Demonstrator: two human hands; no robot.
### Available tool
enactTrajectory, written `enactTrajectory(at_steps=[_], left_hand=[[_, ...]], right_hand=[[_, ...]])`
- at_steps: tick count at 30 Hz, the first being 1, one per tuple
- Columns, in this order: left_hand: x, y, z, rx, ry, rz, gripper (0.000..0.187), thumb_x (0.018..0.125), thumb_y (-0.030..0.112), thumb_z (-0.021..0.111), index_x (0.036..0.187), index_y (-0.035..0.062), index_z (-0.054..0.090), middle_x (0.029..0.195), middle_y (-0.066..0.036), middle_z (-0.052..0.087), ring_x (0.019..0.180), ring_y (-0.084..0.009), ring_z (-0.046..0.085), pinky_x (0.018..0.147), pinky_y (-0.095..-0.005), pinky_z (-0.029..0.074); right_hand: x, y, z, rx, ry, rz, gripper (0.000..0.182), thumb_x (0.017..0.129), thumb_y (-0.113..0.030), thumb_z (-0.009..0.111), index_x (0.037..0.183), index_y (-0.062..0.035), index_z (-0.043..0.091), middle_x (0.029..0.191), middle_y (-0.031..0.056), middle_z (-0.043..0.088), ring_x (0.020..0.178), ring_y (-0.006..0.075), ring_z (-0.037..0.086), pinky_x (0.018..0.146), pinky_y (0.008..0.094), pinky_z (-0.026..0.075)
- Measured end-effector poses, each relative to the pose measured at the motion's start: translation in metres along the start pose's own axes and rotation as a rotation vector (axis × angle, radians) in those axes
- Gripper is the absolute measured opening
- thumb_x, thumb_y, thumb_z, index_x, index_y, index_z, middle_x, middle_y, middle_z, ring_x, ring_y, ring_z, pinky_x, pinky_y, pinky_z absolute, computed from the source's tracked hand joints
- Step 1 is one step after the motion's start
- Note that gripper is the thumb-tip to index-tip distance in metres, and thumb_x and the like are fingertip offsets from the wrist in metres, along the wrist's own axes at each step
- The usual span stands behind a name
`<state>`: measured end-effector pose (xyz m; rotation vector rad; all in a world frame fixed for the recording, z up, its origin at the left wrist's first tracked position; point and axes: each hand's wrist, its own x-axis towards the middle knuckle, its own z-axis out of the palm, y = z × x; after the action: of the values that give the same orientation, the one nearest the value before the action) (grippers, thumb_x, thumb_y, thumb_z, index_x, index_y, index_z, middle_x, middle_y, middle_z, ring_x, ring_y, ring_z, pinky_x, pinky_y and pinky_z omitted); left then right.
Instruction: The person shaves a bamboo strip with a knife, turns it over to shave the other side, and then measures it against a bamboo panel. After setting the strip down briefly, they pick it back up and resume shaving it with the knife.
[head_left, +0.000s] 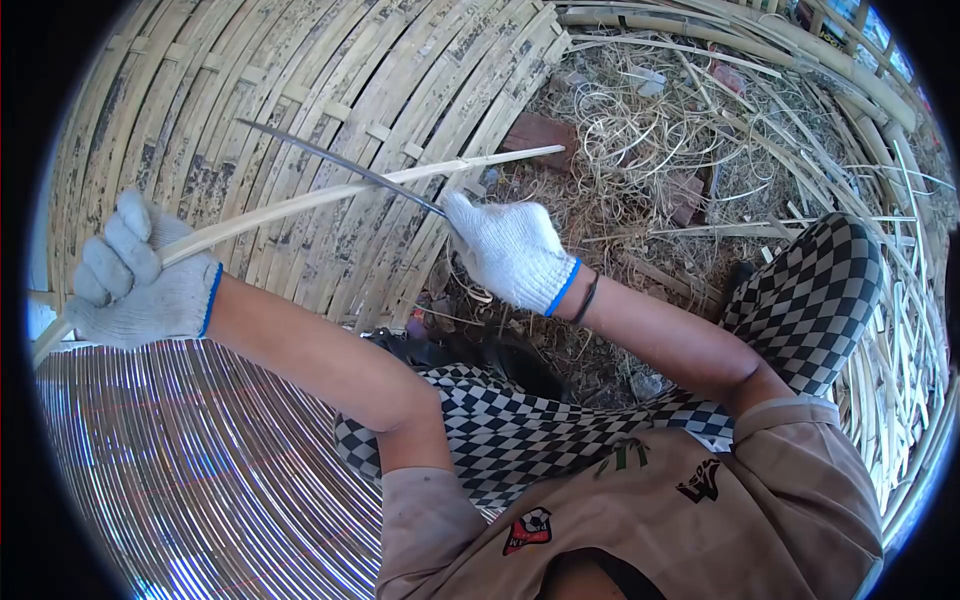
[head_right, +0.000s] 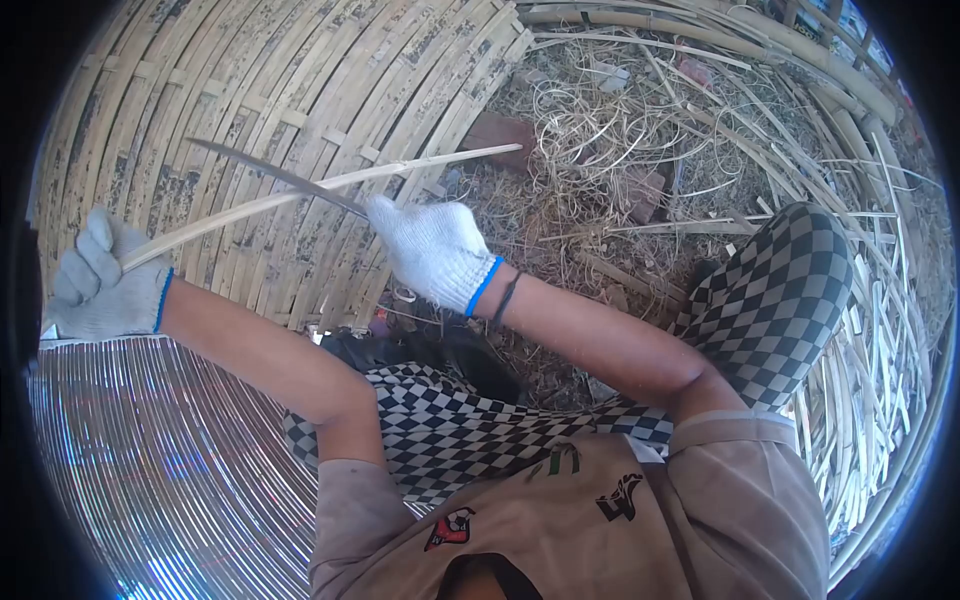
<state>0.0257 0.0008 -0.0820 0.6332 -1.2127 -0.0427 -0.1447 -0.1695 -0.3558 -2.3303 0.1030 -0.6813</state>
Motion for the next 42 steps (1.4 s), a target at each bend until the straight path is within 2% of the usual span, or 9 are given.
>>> enactTrajectory(at_steps=[7,12,19,25,26,29,35,36,42], left_hand=[[-0.004,-0.002,-0.022,0.039,0.077,0.012,0.053,0.097,0.022,0.047,0.051,0.0261,0.020,0.045,0.006,0.016,0.043,-0.0092,0.012,0.054,-0.0333,0.015],[-0.012,-0.001,-0.013,-0.079,-0.002,-0.031,0.051,0.095,0.020,0.047,0.051,0.0253,0.022,0.046,0.006,0.017,0.044,-0.0095,0.012,0.054,-0.0340,0.016],[-0.011,-0.011,0.005,-0.041,0.064,-0.005,0.051,0.094,0.024,0.051,0.050,0.0266,0.024,0.046,0.007,0.016,0.042,-0.0091,0.013,0.053,-0.0333,0.014],[-0.006,-0.012,0.009,0.102,0.072,0.018,0.052,0.094,0.024,0.047,0.049,0.0267,0.021,0.043,0.008,0.017,0.040,-0.0088,0.011,0.051,-0.0321,0.015],[-0.007,-0.015,0.015,0.191,0.106,0.043,0.053,0.095,0.024,0.046,0.049,0.0267,0.021,0.043,0.008,0.017,0.040,-0.0088,0.011,0.051,-0.0320,0.015],[-0.009,-0.013,0.002,0.188,0.105,0.047,0.054,0.098,0.027,0.045,0.050,0.0266,0.021,0.043,0.008,0.017,0.041,-0.0089,0.011,0.051,-0.0322,0.016],[-0.004,-0.008,-0.011,-0.033,-0.013,-0.036,0.054,0.099,0.028,0.045,0.051,0.0272,0.021,0.045,0.008,0.015,0.042,-0.0095,0.012,0.053,-0.0333,0.017],[-0.003,-0.008,-0.009,-0.022,-0.005,-0.045,0.054,0.099,0.028,0.045,0.051,0.0273,0.020,0.045,0.008,0.015,0.042,-0.0095,0.012,0.053,-0.0334,0.017],[-0.002,-0.009,-0.001,-0.038,-0.108,-0.069,0.051,0.096,0.023,0.046,0.052,0.0281,0.021,0.045,0.007,0.019,0.042,-0.0093,0.016,0.055,-0.0330,0.019]], right_hand=[[-0.001,0.024,0.024,-0.033,-0.045,0.150,0.018,0.087,-0.008,0.061,0.103,-0.0052,0.054,0.075,0.0184,0.070,0.077,0.0406,0.072,0.060,0.0511,0.055],[0.002,-0.008,-0.017,-0.002,-0.082,0.014,0.020,0.089,-0.009,0.061,0.108,-0.0044,0.056,0.078,0.0178,0.071,0.073,0.0390,0.073,0.062,0.0487,0.057],[0.007,0.037,0.005,-0.066,-0.132,0.288,0.020,0.095,-0.015,0.062,0.112,-0.0091,0.052,0.074,0.0162,0.070,0.074,0.0377,0.073,0.056,0.0497,0.054],[0.000,0.035,0.025,-0.021,0.020,0.100,0.016,0.101,-0.022,0.052,0.110,-0.0095,0.051,0.066,0.0135,0.067,0.064,0.0369,0.070,0.056,0.0495,0.054],[-0.001,0.048,0.023,0.124,-0.207,0.317,0.016,0.103,-0.023,0.050,0.111,-0.0092,0.051,0.063,0.0129,0.066,0.063,0.0367,0.070,0.056,0.0496,0.054],[-0.001,0.057,0.032,-0.064,-0.193,0.319,0.016,0.100,-0.019,0.052,0.112,-0.0086,0.052,0.068,0.0156,0.068,0.067,0.0376,0.071,0.061,0.0501,0.056],[0.005,0.013,0.000,-0.024,0.018,-0.003,0.019,0.093,-0.016,0.060,0.109,-0.0090,0.053,0.071,0.0171,0.068,0.069,0.0385,0.071,0.059,0.0499,0.055],[0.008,0.013,-0.003,-0.033,-0.098,0.091,0.024,0.083,-0.007,0.062,0.107,-0.0065,0.057,0.077,0.0151,0.071,0.076,0.0351,0.074,0.061,0.0463,0.057],[-0.002,0.077,0.028,-0.091,-0.161,0.377,0.020,0.088,-0.012,0.063,0.105,-0.0033,0.058,0.085,0.0221,0.073,0.083,0.0398,0.074,0.071,0.0522,0.058]])
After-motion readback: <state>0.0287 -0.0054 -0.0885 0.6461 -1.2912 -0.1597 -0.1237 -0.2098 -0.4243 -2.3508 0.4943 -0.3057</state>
